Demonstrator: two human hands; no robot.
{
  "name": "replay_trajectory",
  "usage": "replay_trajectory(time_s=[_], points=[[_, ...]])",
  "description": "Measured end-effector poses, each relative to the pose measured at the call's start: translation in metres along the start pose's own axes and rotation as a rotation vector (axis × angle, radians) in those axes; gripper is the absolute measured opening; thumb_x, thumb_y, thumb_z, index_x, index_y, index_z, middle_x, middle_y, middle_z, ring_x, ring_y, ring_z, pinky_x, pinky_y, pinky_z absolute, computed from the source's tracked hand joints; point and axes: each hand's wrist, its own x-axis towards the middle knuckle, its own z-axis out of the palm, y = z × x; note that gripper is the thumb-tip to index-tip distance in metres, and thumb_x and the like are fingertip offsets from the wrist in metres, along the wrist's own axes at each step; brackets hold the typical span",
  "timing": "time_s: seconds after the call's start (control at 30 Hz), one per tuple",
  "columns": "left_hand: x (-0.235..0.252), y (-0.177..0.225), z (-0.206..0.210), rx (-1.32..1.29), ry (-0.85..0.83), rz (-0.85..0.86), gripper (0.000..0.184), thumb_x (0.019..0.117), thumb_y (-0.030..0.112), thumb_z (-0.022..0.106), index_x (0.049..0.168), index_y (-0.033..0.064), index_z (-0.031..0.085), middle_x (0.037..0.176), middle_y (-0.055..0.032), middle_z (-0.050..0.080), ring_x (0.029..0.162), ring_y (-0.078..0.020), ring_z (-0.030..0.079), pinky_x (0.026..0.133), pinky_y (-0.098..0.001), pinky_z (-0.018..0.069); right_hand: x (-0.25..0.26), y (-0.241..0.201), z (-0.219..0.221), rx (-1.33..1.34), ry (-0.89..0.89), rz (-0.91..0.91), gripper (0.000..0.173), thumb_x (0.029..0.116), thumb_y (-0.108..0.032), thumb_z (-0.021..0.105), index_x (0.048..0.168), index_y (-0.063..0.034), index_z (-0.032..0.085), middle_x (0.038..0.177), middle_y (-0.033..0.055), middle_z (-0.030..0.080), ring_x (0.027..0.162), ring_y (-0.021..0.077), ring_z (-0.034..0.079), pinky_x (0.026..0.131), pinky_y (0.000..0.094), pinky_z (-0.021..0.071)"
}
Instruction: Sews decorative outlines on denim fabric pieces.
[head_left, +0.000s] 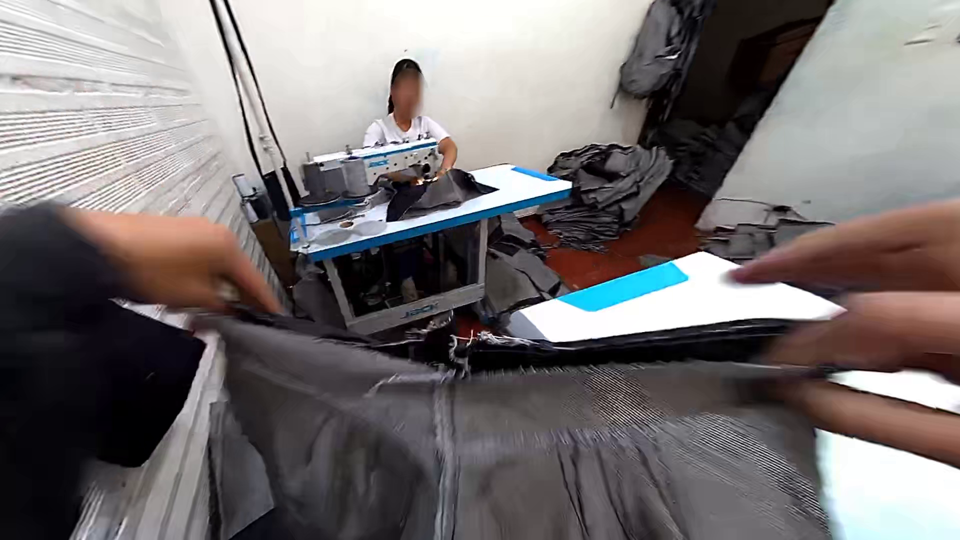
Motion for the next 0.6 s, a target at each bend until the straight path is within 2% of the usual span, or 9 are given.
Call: replay_trajectory(time_s=[0.07,0.1,0.17,0.23,0.33,0.4,0.47,0.53,0.6], points=[[0.061,-0.017,0.031,-0.023,-0.296,-0.307,0.026,0.0958,-0.007,0.060,0.113,0.0029,0.076,0.088,-0.0172,0.072,0.071,-0.0298,0.067,0.074,-0.0512,0.0552,0.024,0.024,0.068,-0.009,-0.016,-0.044,0.008,0.0737,-0.012,0.073,0.075,-0.0066,0.067,0.080,0.0096,0.068,0.066,0.0257,0.068,0.054,0.0472,0.0535],[0.081,-0.033,0.044,0.002,-0.285,-0.372,0.028,0.0954,-0.009,0.060,0.117,0.0017,0.074,0.095,-0.0211,0.073,0.076,-0.0351,0.069,0.077,-0.0554,0.0561,0.037,0.031,0.095,-0.005,-0.028,-0.039,0.008,0.0731,0.002,0.072,0.076,-0.0016,0.065,0.073,0.0131,0.066,0.062,0.0318,0.067,0.051,0.0521,0.0503],[0.088,-0.058,0.037,0.105,-0.078,-0.408,0.030,0.0913,-0.011,0.064,0.115,0.0047,0.077,0.106,-0.0221,0.074,0.093,-0.0427,0.070,0.087,-0.0651,0.0521,0.071,0.042,0.115,-0.073,-0.003,-0.020,0.012,0.0778,0.014,0.069,0.084,0.0067,0.062,0.079,0.0240,0.065,0.071,0.0453,0.068,0.056,0.0621,0.0510],[0.060,-0.062,0.002,0.159,0.181,-0.436,0.035,0.0869,-0.013,0.068,0.113,0.0067,0.078,0.111,-0.0246,0.073,0.108,-0.0504,0.066,0.097,-0.0735,0.0430,0.104,0.039,0.101,-0.115,0.097,-0.018,0.009,0.0879,0.013,0.061,0.097,0.0131,0.062,0.095,0.0349,0.066,0.086,0.0563,0.067,0.068,0.0705,0.0507],[-0.010,-0.057,-0.022,0.264,0.436,-0.395,0.034,0.0868,-0.011,0.069,0.113,0.0083,0.077,0.105,-0.0285,0.072,0.101,-0.0567,0.065,0.087,-0.0803,0.0414,0.129,0.041,0.089,-0.106,0.243,-0.135,0.019,0.0980,-0.006,0.050,0.104,0.0105,0.059,0.099,0.0374,0.062,0.086,0.0583,0.063,0.068,0.0699,0.0467],[-0.053,-0.056,-0.007,0.315,0.446,-0.329,0.039,0.0790,-0.012,0.072,0.110,0.0105,0.077,0.093,-0.0293,0.072,0.088,-0.0583,0.066,0.073,-0.0828,0.0422,0.126,0.018,0.104,-0.070,0.266,-0.164,0.018,0.0973,-0.008,0.053,0.100,0.0081,0.060,0.097,0.0345,0.061,0.083,0.0552,0.062,0.063,0.0665,0.0458],[-0.070,-0.034,0.033,0.293,0.271,-0.505,0.048,0.0716,-0.011,0.080,0.109,0.0192,0.080,0.083,-0.0245,0.072,0.079,-0.0538,0.067,0.067,-0.0786,0.0465,0.106,-0.015,0.150,-0.024,0.243,-0.173,0.010,0.0940,-0.002,0.058,0.091,0.0042,0.064,0.091,0.0275,0.064,0.080,0.0473,0.066,0.058,0.0590,0.0514],[-0.060,-0.014,0.086,0.202,-0.066,-0.753,0.045,0.0771,-0.002,0.083,0.112,0.0255,0.081,0.092,-0.0225,0.074,0.089,-0.0506,0.068,0.075,-0.0736,0.0503,0.071,-0.037,0.221,0.082,0.202,-0.204,0.007,0.0882,0.000,0.061,0.087,-0.0012,0.068,0.086,0.0194,0.067,0.078,0.0382,0.069,0.058,0.0506,0.0567],[-0.038,0.001,0.146,0.031,-0.455,-0.868,0.029,0.0872,0.005,0.075,0.115,0.0117,0.077,0.115,-0.0280,0.069,0.111,-0.0532,0.062,0.090,-0.0732,0.0478,0.024,-0.062,0.287,0.188,0.091,-0.187,0.008,0.0830,0.002,0.067,0.087,-0.0024,0.072,0.086,0.0167,0.070,0.079,0.0350,0.072,0.060,0.0481,0.0606]])
